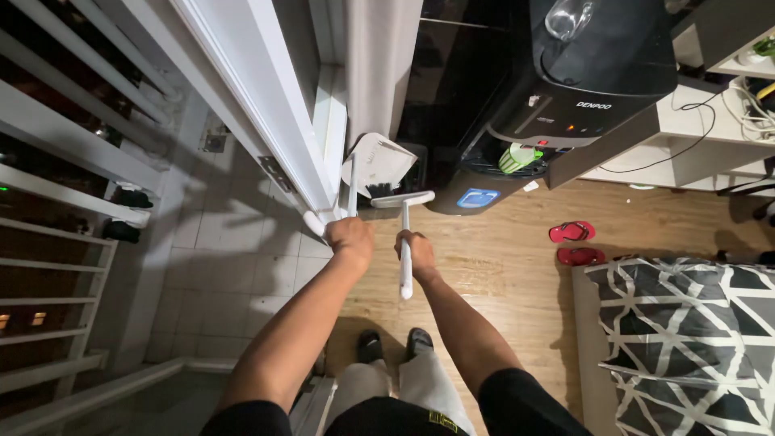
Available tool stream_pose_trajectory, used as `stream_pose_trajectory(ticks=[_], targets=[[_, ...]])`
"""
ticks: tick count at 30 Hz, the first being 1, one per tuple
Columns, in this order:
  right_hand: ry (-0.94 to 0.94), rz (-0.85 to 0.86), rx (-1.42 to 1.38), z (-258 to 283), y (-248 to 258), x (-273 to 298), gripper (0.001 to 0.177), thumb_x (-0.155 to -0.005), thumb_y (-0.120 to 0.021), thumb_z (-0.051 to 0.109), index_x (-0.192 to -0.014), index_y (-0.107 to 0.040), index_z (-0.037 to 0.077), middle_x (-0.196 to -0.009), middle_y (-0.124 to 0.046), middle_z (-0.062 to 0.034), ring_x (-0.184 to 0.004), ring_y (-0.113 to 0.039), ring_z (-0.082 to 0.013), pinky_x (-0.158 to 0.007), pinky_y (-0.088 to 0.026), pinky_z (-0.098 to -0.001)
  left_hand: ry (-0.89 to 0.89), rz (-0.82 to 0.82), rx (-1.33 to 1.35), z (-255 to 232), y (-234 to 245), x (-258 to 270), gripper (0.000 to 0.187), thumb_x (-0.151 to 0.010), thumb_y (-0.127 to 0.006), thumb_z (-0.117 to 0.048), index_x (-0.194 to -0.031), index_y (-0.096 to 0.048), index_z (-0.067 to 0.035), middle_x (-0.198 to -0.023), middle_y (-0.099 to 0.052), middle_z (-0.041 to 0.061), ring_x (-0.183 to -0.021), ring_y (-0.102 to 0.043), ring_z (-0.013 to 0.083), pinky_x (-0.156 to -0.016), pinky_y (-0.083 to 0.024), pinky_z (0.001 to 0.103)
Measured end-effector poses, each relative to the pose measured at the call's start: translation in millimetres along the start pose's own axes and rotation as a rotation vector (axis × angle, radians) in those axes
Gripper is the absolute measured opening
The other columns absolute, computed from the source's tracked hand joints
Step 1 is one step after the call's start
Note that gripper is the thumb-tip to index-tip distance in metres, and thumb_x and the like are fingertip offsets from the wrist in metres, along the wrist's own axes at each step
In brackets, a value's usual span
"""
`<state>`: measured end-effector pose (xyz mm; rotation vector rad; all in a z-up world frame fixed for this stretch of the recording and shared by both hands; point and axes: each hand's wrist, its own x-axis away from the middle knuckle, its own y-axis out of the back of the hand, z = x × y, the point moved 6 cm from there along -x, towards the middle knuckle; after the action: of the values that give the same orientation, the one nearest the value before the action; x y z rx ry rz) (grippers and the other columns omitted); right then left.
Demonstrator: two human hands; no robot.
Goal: The recorder uses a dustpan and a squeegee to clean debris from the floor.
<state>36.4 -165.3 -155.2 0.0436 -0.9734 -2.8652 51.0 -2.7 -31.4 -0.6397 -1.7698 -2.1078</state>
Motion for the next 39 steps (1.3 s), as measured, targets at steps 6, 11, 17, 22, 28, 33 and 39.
stream_pose_trajectory(ticks=[6,11,17,22,28,33,39], targets=[[0.132,-0.110,0.127,-2.9,18.9,-18.7,0.008,-0.079,-0.071,0.018,-0.085,-0.070,0.013,-0.076,-0.073,-0.0149,-0.073,-0.069,-0.0374,-0.064,-0.054,-0.0464,-0.022,0.000,-0.122,1.1,0.0,-3.1,0.024,-0.097,-0.064,-0.016,-0.116,-0.078,-0.020,-0.113,-0.077,0.004,-0.101,-0.074,0.0281,-0.068,-0.056,0.049],[0.120,-0.240,0.169,-7.3,36.7,-27.3,0.003,-0.084,-0.071,0.018,-0.084,-0.071,0.014,-0.080,-0.073,-0.0150,-0.078,-0.071,-0.0380,-0.067,-0.056,-0.0453,-0.027,-0.090,-0.177,7.8,-9.7,-13.3,0.025,-0.100,-0.059,-0.020,-0.112,-0.080,-0.023,-0.110,-0.078,0.001,-0.101,-0.074,0.0272,-0.068,-0.053,0.048],[0.183,-0.283,-0.073,45.5,65.6,-16.7,0.007,-0.086,-0.067,0.012,-0.092,-0.069,0.009,-0.079,-0.073,-0.0144,-0.075,-0.074,-0.0338,-0.068,-0.058,-0.0425,-0.038,-0.148,-0.248,7.3,-5.1,-16.9,0.025,-0.100,-0.058,-0.021,-0.110,-0.080,-0.023,-0.107,-0.078,0.000,-0.099,-0.074,0.0260,-0.071,-0.051,0.049],[0.291,-0.284,-0.015,66.0,56.3,-23.6,0.009,-0.083,-0.068,0.009,-0.091,-0.069,0.006,-0.078,-0.071,-0.0153,-0.074,-0.070,-0.0368,-0.066,-0.055,-0.0453,-0.045,-0.166,-0.269,8.0,-10.9,-20.7,0.024,-0.098,-0.060,-0.018,-0.110,-0.081,-0.022,-0.106,-0.079,0.000,-0.097,-0.075,0.0253,-0.070,-0.051,0.048],[0.142,-0.068,0.095,32.2,14.5,-30.3,0.008,-0.087,-0.070,0.017,-0.085,-0.068,0.010,-0.074,-0.069,-0.0186,-0.074,-0.069,-0.0408,-0.066,-0.054,-0.0483,-0.064,-0.175,-0.239,12.6,-9.4,-17.5,0.023,-0.096,-0.060,-0.020,-0.107,-0.081,-0.023,-0.104,-0.077,-0.001,-0.098,-0.073,0.0256,-0.071,-0.052,0.051],[0.041,-0.073,0.091,21.7,7.8,-16.9,0.008,-0.086,-0.070,0.019,-0.086,-0.069,0.011,-0.075,-0.071,-0.0181,-0.074,-0.069,-0.0409,-0.067,-0.054,-0.0484,-0.040,-0.200,-0.238,27.3,-7.1,-21.1,0.023,-0.098,-0.059,-0.020,-0.103,-0.082,-0.023,-0.098,-0.078,-0.003,-0.092,-0.075,0.0245,-0.066,-0.048,0.049],[0.021,-0.095,0.048,35.6,22.9,-20.9,0.009,-0.086,-0.067,0.021,-0.086,-0.070,0.012,-0.075,-0.071,-0.0178,-0.075,-0.070,-0.0408,-0.066,-0.055,-0.0486,-0.026,-0.235,-0.264,33.2,3.1,-20.2,0.023,-0.096,-0.060,-0.021,-0.102,-0.081,-0.024,-0.096,-0.077,-0.005,-0.092,-0.073,0.0239,-0.068,-0.047,0.051]])
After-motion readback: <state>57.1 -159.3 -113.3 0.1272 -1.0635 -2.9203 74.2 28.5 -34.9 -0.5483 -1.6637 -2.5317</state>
